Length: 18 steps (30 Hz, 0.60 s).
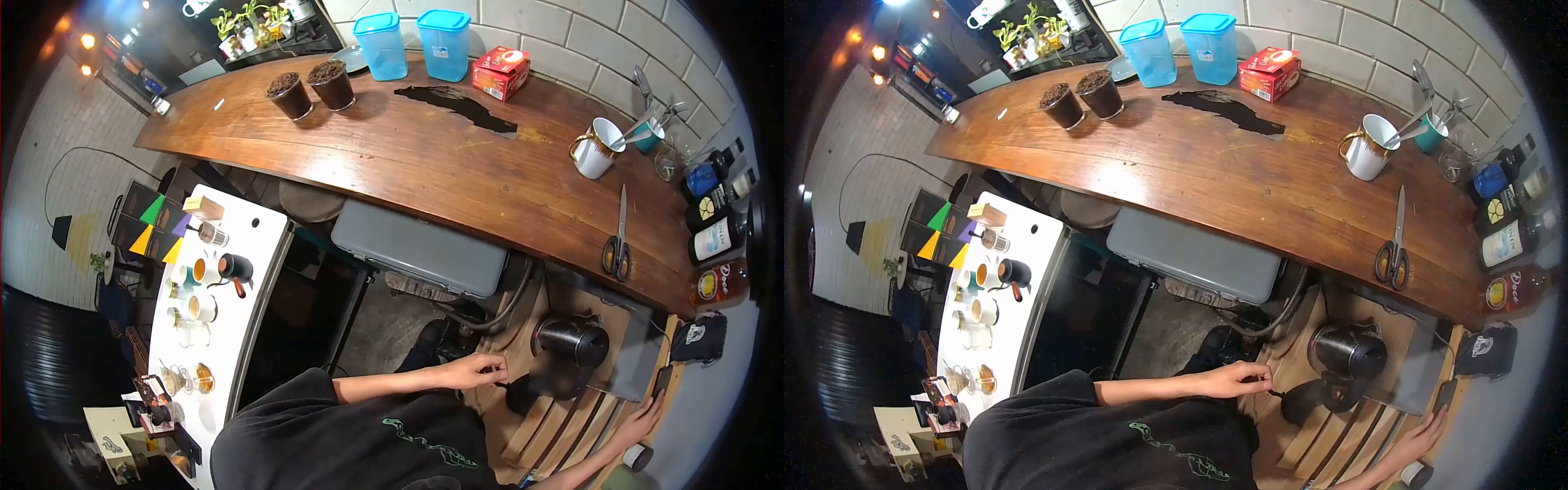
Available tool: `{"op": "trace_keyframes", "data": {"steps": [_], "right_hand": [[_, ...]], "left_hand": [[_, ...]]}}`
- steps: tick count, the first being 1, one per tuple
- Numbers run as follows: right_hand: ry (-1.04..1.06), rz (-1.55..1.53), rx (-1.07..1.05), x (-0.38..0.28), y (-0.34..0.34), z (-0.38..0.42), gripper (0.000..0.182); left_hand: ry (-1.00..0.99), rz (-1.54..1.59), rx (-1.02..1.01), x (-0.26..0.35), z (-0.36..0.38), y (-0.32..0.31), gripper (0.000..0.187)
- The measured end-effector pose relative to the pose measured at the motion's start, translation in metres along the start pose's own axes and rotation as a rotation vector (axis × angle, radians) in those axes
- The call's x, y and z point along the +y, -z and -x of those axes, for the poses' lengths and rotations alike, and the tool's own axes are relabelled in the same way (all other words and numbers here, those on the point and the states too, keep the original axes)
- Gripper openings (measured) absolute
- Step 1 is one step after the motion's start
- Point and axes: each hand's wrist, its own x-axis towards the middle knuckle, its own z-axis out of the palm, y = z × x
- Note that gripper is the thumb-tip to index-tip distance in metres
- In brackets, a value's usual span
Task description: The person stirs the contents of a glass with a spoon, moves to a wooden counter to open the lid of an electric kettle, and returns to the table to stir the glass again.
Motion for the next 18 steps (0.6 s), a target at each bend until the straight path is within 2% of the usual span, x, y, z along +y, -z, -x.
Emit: {"op": "trace_keyframes", "data": {"steps": [6, 10, 12, 14, 18], "right_hand": [[0.036, -0.124, -0.039, 0.026, -0.002, 0.002, 0.040], [-0.075, -0.056, -0.054, 0.014, -0.003, 0.000, 0.039], [-0.143, -0.009, -0.059, 0.014, -0.003, 0.003, 0.039], [-0.026, -0.078, 0.027, 0.018, -0.007, 0.005, 0.039], [-0.067, 0.032, 0.029, -0.010, 0.006, 0.001, 0.043]], "left_hand": [[0.048, -0.062, 0.039, -0.001, 0.003, -0.001, 0.035], [0.097, -0.071, 0.047, 0.004, 0.004, -0.004, 0.036], [0.094, -0.066, 0.031, 0.004, 0.003, -0.007, 0.036], [0.088, -0.033, 0.013, -0.002, 0.000, -0.011, 0.035], [0.006, -0.042, 0.022, 0.003, -0.008, -0.014, 0.032]]}}
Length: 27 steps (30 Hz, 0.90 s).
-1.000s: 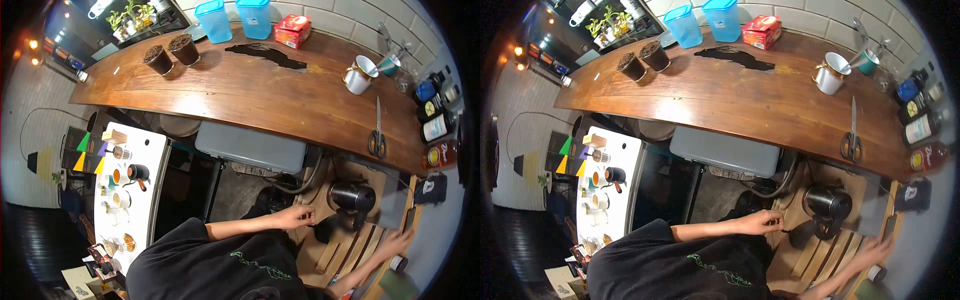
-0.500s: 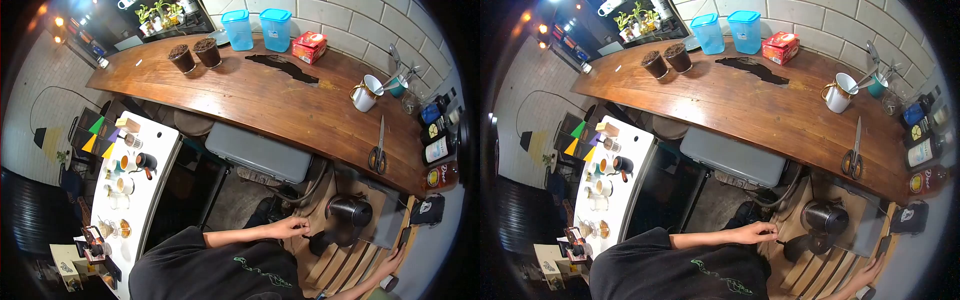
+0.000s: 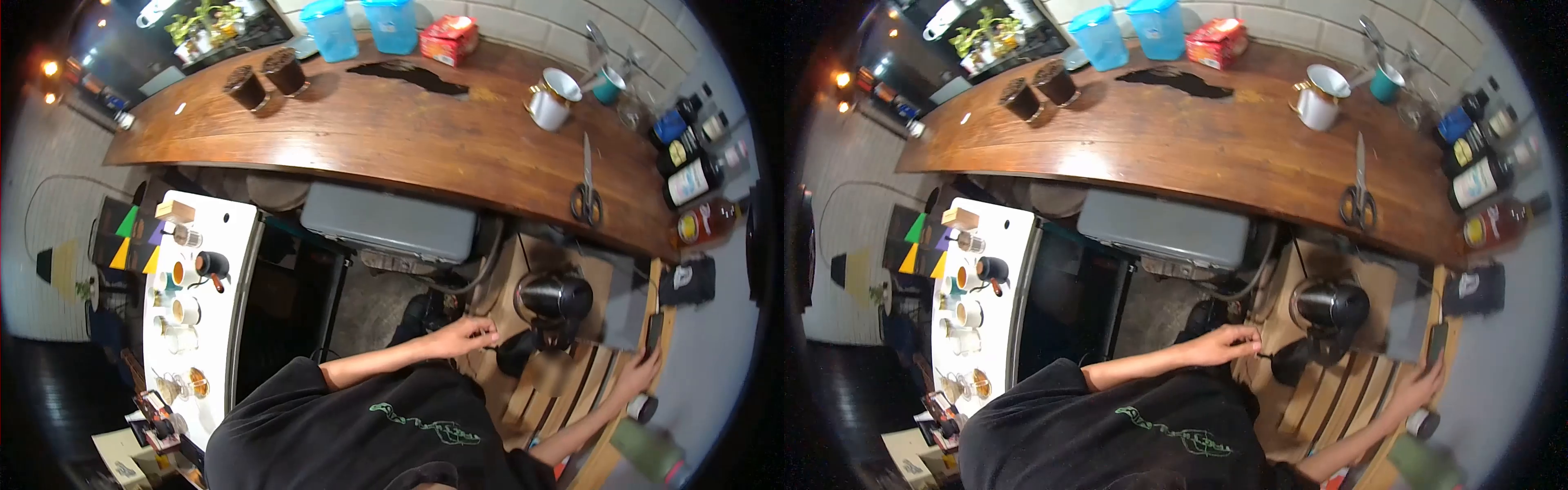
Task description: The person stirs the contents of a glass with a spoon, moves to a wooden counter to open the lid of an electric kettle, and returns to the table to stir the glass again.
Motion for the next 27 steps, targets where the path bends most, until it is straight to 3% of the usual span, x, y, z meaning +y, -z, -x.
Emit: {"op": "trace_keyframes", "data": {"steps": [1, 2, 3, 6, 7, 12, 15, 18, 23, 27], "right_hand": [[0.020, 0.077, 0.099, -0.001, -0.006, 0.001, 0.045], [0.006, -0.043, 0.084, -0.071, 0.034, 0.001, 0.043], [0.137, -0.164, 0.095, -0.080, 0.027, 0.007, 0.040], [0.130, -0.447, -0.360, -0.157, 0.041, 0.025, 0.028], [0.111, -0.597, -0.459, -0.165, 0.031, 0.031, 0.030], [0.144, -0.547, -0.482, -0.184, 0.011, 0.035, 0.033], [0.149, -0.523, -0.493, -0.181, 0.001, 0.030, 0.035], [0.179, -0.481, -0.510, -0.179, -0.003, 0.026, 0.036], [0.238, -0.400, -0.436, -0.179, -0.012, 0.025, 0.034], [0.258, -0.342, -0.342, -0.176, -0.020, 0.029, 0.034]], "left_hand": [[0.009, -0.022, -0.014, -0.002, -0.003, -0.001, 0.032], [0.017, -0.046, -0.030, -0.008, -0.008, -0.003, 0.031], [0.021, -0.064, -0.038, -0.015, -0.012, -0.009, 0.033], [0.228, -0.138, -0.148, -0.017, -0.034, -0.026, 0.047], [0.236, -0.132, -0.169, -0.018, -0.041, -0.035, 0.047], [0.169, -0.035, -0.118, -0.038, -0.077, -0.088, 0.067], [0.151, 0.101, -0.137, -0.037, -0.092, -0.111, 0.069], [0.206, 0.079, -0.130, -0.036, -0.107, -0.124, 0.068], [0.189, 0.154, -0.022, -0.045, -0.126, -0.145, 0.044], [0.150, 0.212, 0.008, -0.045, -0.129, -0.146, 0.036]]}}
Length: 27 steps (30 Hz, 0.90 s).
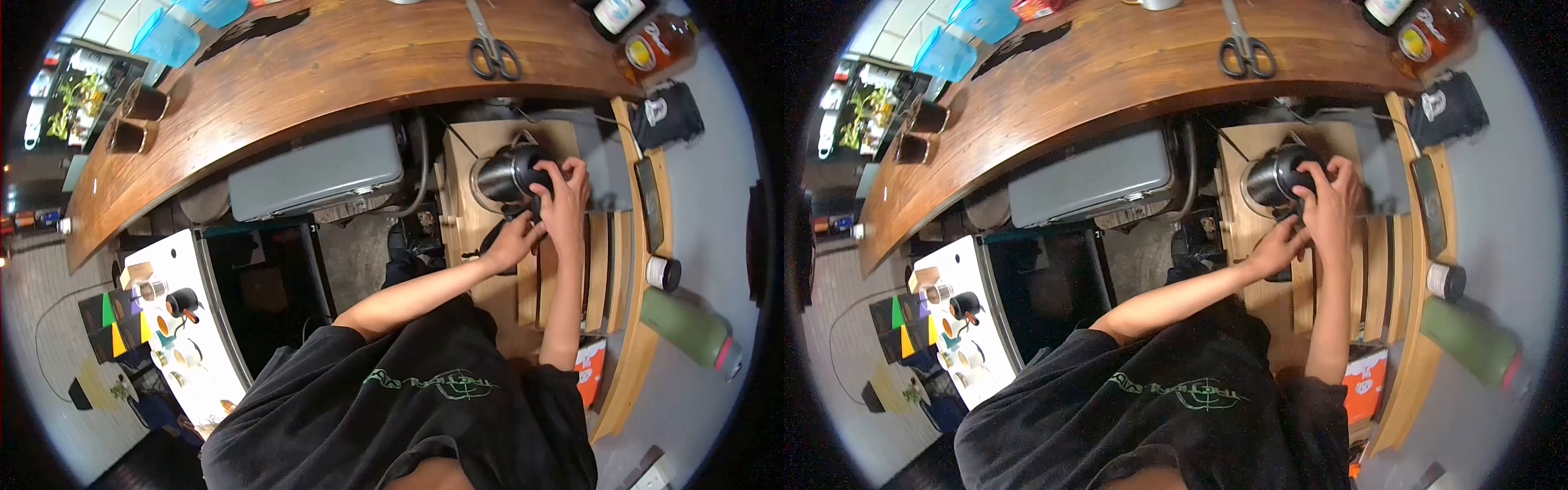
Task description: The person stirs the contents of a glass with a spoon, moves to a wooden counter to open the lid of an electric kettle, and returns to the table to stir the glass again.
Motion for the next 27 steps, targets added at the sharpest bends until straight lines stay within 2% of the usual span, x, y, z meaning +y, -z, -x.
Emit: {"op": "trace_keyframes", "data": {"steps": [5, 10, 11, 13, 14, 27], "right_hand": [[0.029, -0.021, 0.094, -0.001, -0.004, 0.006, 0.033], [0.011, -0.097, 0.062, 0.000, -0.005, 0.005, 0.034], [0.007, -0.101, 0.052, -0.001, -0.004, 0.005, 0.034], [0.012, -0.060, 0.038, -0.002, -0.001, 0.004, 0.034], [0.014, -0.051, 0.035, -0.003, 0.001, 0.003, 0.034], [-0.027, -0.075, 0.013, -0.005, 0.000, 0.001, 0.034]], "left_hand": [[-0.034, -0.080, 0.051, 0.001, 0.002, -0.002, 0.032], [0.041, -0.212, 0.051, 0.011, 0.002, -0.002, 0.035], [-0.006, -0.231, 0.066, 0.012, 0.005, -0.003, 0.037], [0.020, -0.235, 0.043, 0.014, 0.008, -0.003, 0.038], [-0.029, -0.236, 0.046, 0.011, 0.007, -0.003, 0.043], [0.047, -0.202, 0.100, 0.024, 0.006, -0.006, 0.038]]}}
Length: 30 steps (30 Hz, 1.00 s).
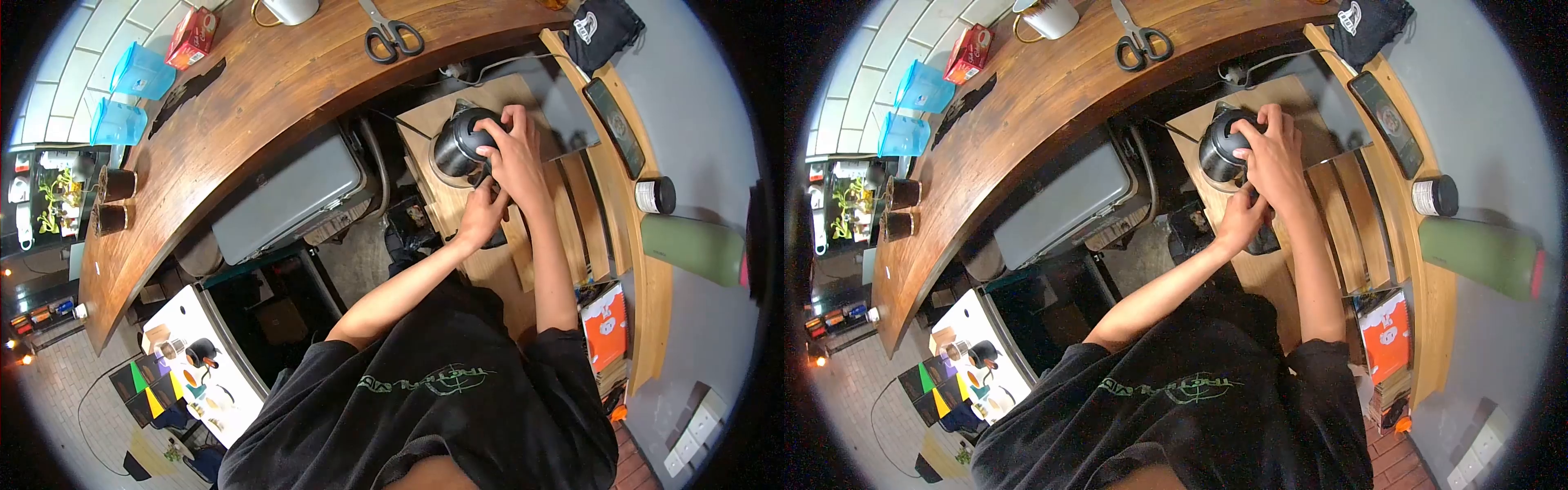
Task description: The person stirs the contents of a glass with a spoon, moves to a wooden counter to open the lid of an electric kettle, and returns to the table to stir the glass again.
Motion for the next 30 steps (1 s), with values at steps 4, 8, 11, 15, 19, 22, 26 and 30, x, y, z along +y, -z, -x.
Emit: {"op": "trace_keyframes", "data": {"steps": [4, 8, 11, 15, 19, 22, 26, 30], "right_hand": [[0.018, -0.015, 0.019, 0.001, -0.001, -0.001, 0.031], [0.006, -0.031, 0.063, 0.004, -0.009, 0.003, 0.031], [0.024, -0.034, 0.146, 0.001, -0.002, 0.009, 0.031], [0.049, -0.029, 0.259, 0.000, -0.002, 0.023, 0.032], [0.042, -0.035, 0.348, -0.001, 0.002, 0.045, 0.032], [0.055, -0.044, 0.398, 0.003, 0.002, 0.063, 0.029], [0.101, -0.053, 0.493, 0.011, -0.006, 0.074, 0.026], [0.099, -0.062, 0.508, 0.018, -0.012, 0.083, 0.025]], "left_hand": [[-0.011, 0.053, -0.007, -0.014, -0.006, -0.002, 0.036], [0.012, 0.092, -0.017, -0.017, -0.007, -0.002, 0.033], [0.037, 0.087, -0.036, -0.014, -0.006, -0.002, 0.031], [0.074, 0.181, -0.025, -0.018, -0.002, -0.004, 0.029], [0.076, 0.261, 0.026, -0.019, 0.003, -0.010, 0.028], [0.045, 0.174, 0.071, -0.020, 0.004, -0.010, 0.037], [-0.050, 0.135, 0.111, -0.021, 0.011, -0.014, 0.040], [0.021, 0.274, 0.128, -0.017, 0.012, -0.016, 0.038]]}}
